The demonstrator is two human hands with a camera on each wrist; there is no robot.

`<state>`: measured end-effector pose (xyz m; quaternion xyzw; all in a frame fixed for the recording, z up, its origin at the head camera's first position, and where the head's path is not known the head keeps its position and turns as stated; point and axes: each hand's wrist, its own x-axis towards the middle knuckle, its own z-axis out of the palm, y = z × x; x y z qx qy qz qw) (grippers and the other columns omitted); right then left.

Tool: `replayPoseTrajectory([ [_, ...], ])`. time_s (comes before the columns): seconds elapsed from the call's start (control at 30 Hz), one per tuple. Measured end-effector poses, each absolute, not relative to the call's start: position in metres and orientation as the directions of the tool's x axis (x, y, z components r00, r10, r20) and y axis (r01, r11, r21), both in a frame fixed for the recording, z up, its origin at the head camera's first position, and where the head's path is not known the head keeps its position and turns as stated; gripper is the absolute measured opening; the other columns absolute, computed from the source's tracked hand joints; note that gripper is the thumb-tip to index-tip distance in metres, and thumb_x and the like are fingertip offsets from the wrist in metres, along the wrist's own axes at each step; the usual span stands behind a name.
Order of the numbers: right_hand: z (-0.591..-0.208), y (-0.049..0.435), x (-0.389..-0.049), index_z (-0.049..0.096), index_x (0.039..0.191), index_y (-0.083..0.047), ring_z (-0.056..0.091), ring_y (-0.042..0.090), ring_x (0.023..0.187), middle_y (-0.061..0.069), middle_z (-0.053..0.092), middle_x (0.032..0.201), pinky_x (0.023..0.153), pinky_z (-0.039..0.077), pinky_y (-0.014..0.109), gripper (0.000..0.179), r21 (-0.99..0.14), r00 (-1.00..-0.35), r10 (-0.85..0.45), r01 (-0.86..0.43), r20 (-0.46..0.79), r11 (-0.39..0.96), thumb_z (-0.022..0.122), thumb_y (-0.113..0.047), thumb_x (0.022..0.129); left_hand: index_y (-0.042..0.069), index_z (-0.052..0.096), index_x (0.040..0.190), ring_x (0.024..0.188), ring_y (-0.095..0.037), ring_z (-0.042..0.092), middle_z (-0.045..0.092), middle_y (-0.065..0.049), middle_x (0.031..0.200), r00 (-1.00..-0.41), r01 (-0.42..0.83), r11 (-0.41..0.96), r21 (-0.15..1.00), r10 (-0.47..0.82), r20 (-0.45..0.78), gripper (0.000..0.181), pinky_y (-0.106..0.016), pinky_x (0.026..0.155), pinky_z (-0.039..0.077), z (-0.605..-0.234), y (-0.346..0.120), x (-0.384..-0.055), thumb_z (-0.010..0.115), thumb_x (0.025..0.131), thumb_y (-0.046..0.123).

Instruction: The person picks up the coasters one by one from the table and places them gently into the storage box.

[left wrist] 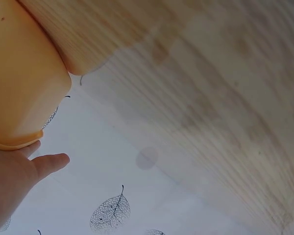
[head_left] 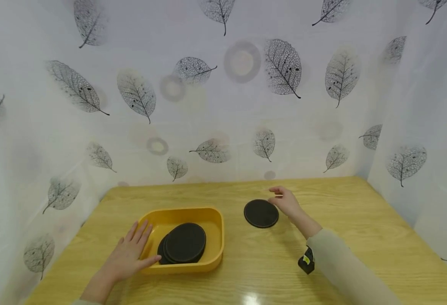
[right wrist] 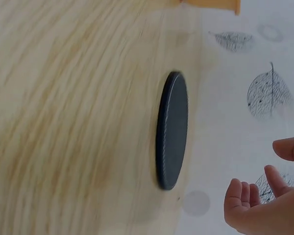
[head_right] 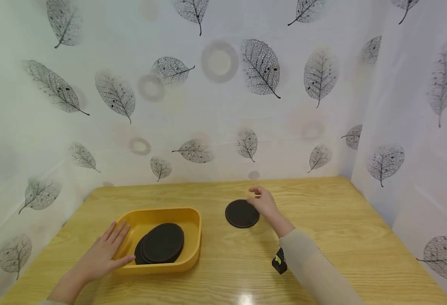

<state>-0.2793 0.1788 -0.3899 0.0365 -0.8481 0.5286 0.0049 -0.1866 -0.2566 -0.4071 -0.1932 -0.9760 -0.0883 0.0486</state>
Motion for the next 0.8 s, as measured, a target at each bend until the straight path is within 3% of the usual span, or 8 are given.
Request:
replayPoseTrajectory([
  [0.2,-0.403,0.184,-0.288,0.047,0.119,0.007,0.035,0.048,0.109,0.035,0.035,0.120,0.083,0.036,0.054,0.042,-0.687,-0.984,-0.163,-0.167,0.071,0.708,0.059,-0.009,0.082,0.004,0.023,0.140,0.130,-0.037,0.010,0.018,-0.018,0.143,-0.922,0.380,0.912,0.152,0.361,0.138,0.085,-0.067,0.085,0.023,-0.408,-0.258,-0.186,0.051,0.080,0.057],
  [0.3,-0.408,0.182,-0.289,0.047,0.121,0.004,0.032,0.049,0.108,0.034,0.034,0.117,0.081,0.034,0.056,0.046,-0.570,-0.979,-0.205,-0.164,-0.008,0.805,0.062,-0.016,0.082,0.003,0.023,0.140,0.130,-0.037,0.010,0.018,-0.018,0.143,-0.920,0.386,0.910,0.154,0.366,0.140,0.085,-0.067,0.084,0.023,-0.410,-0.258,-0.186,0.051,0.079,0.057],
  [0.57,-0.413,0.175,-0.297,0.043,0.128,-0.002,0.035,0.044,0.105,0.027,0.042,0.115,0.080,0.036,0.054,0.063,-0.444,-0.968,-0.213,-0.136,-0.130,0.886,0.069,-0.026,0.076,0.003,0.021,0.140,0.130,-0.036,0.008,0.018,-0.019,0.143,-0.912,0.400,0.907,0.132,0.378,0.161,0.085,-0.068,0.083,0.024,-0.408,-0.262,-0.188,0.050,0.080,0.057],
  [0.8,-0.418,0.172,-0.301,0.042,0.130,-0.003,0.034,0.049,0.111,0.029,0.041,0.123,0.082,0.033,0.060,0.067,-0.349,-0.954,-0.204,-0.118,-0.221,0.930,0.070,-0.031,0.075,0.004,0.020,0.141,0.131,-0.035,0.005,0.015,-0.019,0.144,-0.916,0.397,0.902,0.170,0.380,0.126,0.086,-0.069,0.083,0.022,-0.409,-0.261,-0.188,0.050,0.080,0.057],
])
